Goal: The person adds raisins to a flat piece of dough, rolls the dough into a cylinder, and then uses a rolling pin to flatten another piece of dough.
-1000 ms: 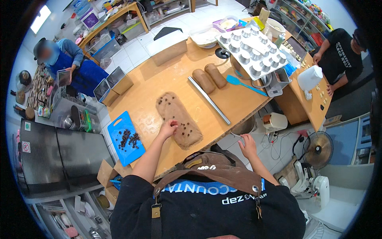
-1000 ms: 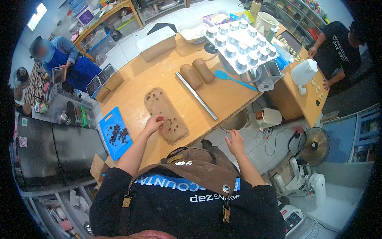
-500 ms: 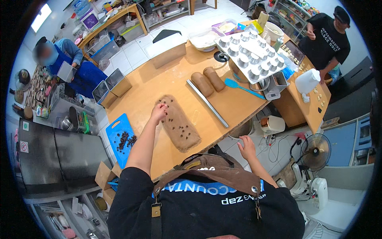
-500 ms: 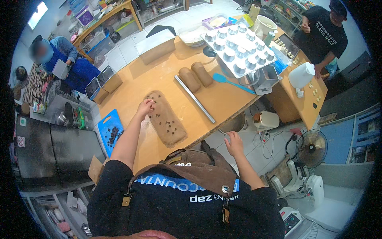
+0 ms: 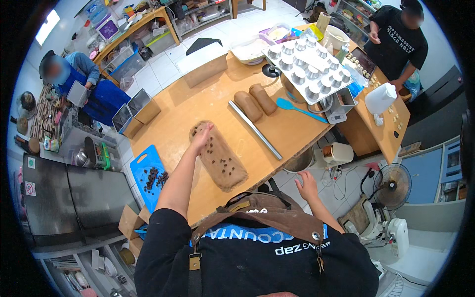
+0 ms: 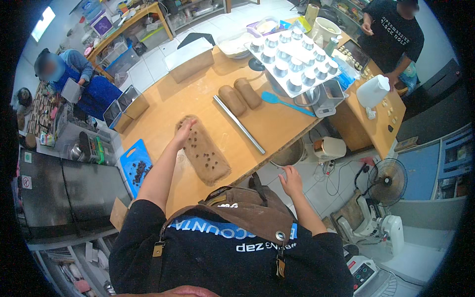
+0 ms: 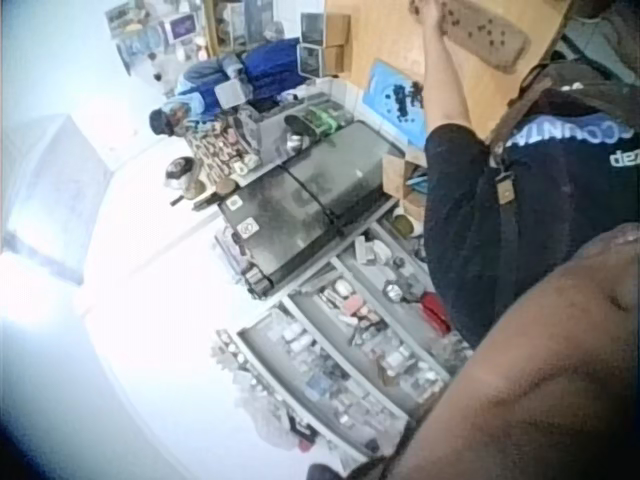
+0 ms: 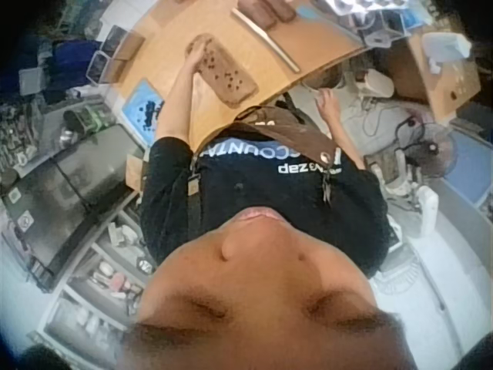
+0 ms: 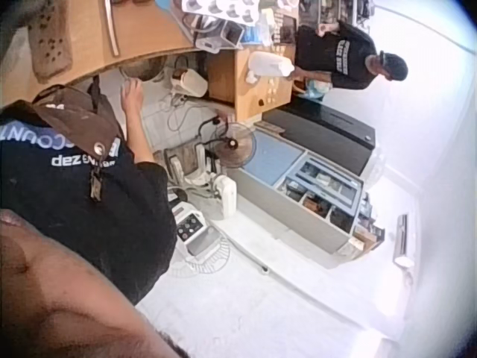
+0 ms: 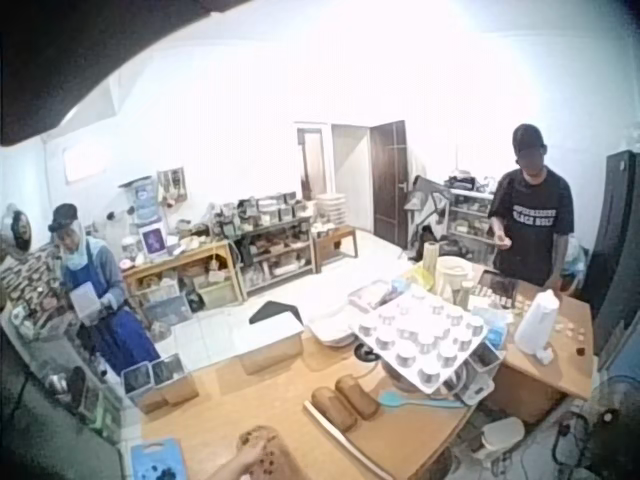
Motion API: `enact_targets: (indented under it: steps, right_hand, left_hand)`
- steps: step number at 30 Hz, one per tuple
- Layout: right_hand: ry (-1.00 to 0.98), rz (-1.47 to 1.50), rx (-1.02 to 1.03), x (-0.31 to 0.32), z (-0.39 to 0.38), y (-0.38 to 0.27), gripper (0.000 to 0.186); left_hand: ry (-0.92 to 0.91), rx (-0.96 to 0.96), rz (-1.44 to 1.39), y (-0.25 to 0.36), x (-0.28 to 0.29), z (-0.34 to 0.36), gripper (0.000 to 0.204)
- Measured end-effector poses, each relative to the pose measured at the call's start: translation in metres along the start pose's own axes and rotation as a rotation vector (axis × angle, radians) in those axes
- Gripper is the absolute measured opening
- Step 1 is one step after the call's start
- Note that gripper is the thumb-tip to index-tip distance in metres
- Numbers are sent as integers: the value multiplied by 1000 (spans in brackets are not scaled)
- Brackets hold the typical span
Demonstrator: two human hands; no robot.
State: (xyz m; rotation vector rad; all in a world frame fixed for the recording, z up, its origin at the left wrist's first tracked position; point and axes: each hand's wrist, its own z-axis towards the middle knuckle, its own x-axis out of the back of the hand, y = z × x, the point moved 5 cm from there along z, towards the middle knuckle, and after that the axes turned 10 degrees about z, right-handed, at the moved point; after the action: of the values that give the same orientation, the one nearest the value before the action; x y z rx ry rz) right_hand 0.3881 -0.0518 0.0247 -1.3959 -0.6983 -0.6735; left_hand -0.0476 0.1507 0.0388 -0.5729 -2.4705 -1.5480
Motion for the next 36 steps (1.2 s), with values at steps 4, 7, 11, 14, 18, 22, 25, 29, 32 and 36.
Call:
enact_targets:
  steps: [4,7,11,14,18,22,25,29,32,36]
  right_hand:
    - [-25,18,18,1,10,-13,33]
    - [-24,16,-17,4,6,-8,33]
    - [-17,19,-28,6,-4,4,33]
    - [-16,14,-11,8,-6,7,33]
    - [-29,8,1,11,-2,5,34]
    - [-28,4,-17,16,1,8,35]
    - [-5,5,-27,18,4,10,35]
    - [-7,12,-26,16,1,14,34]
    - [-38,10,-45,10,-1,16,35]
    - [-48,-8,-26,6,2,16,34]
  left_hand:
    - [106,-161,171,-33,20,6,72]
    - [269,-151,963,-51,17,-12,79]
    - [106,-138,1176,-61,5,-40,83]
    - [222,-54,1138,-68,21,-41,85]
    - [339,107,1108,-74,42,-23,86]
    - [227,113,1101,-63,38,-10,85]
    - [230,106,1125,-63,33,-13,83]
    - [370,-6,1237,-71,27,-38,82]
    - [330,-85,1225,-68,19,-44,81]
    - [348,-84,1192,-67,17,-46,79]
